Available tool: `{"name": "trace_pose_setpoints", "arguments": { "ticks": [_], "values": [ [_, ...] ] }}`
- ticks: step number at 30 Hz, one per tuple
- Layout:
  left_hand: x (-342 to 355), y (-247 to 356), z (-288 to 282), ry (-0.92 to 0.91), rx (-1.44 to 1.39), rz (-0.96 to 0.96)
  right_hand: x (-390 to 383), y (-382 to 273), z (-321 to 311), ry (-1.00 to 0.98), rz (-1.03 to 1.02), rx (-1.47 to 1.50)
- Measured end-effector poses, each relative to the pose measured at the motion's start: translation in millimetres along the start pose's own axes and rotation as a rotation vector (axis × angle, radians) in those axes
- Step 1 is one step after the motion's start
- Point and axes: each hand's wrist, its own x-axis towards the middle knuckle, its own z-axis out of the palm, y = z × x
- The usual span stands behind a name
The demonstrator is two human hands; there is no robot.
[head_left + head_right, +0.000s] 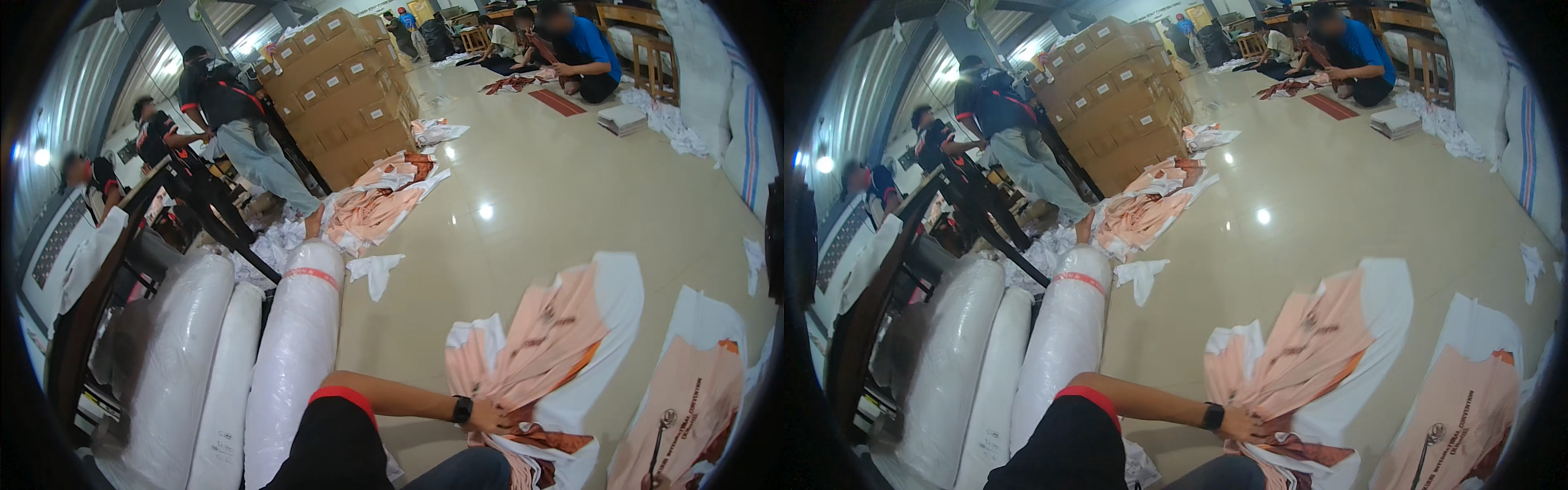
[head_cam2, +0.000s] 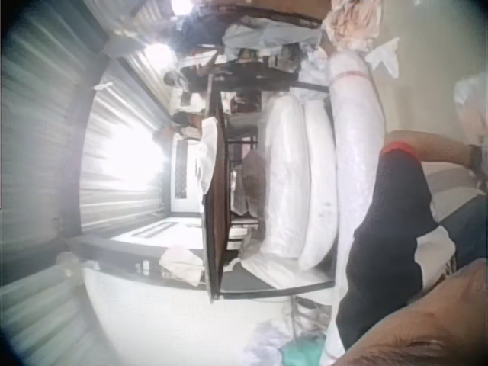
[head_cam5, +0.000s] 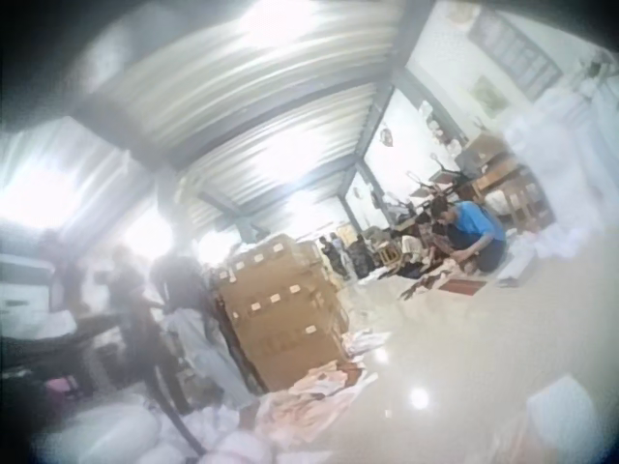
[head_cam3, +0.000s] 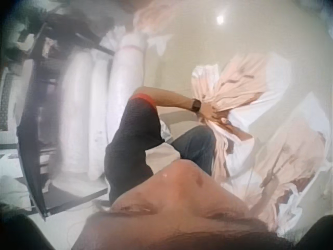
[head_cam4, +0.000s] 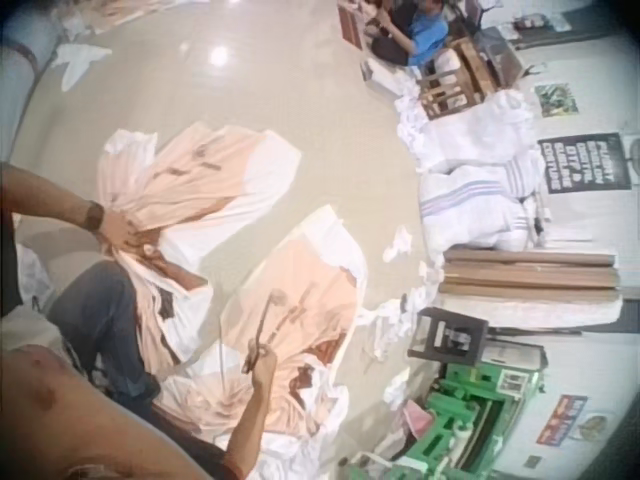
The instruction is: The person sits on the floor and uses shears to cut a large piece of peach-colored fabric with printed patterns. They repeatedly cut along marked lines, separate the cut pieces, and reposition the fabric to continue cutting.
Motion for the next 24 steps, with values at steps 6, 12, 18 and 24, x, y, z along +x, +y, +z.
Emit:
{"name": "trace_pose_setpoints", "arguments": {
  "ticks": [6, 12, 18, 24],
  "values": [
    [-21, -28, -52, -0.145, -0.078, -0.066, -71, 4, -10, 0.100, 0.070, 0.001],
    [-173, -215, -185, -0.006, 0.123, -0.494, -91, -1, -27, 0.187, 0.049, -0.057],
    [-302, -303, -347, 0.064, 0.820, -1.924, -120, 11, -38, 0.264, 0.046, -0.094],
    [-179, -291, -256, -0.036, 0.330, -1.551, -173, 31, -42, 0.328, -0.005, -0.098]
  ]
}}
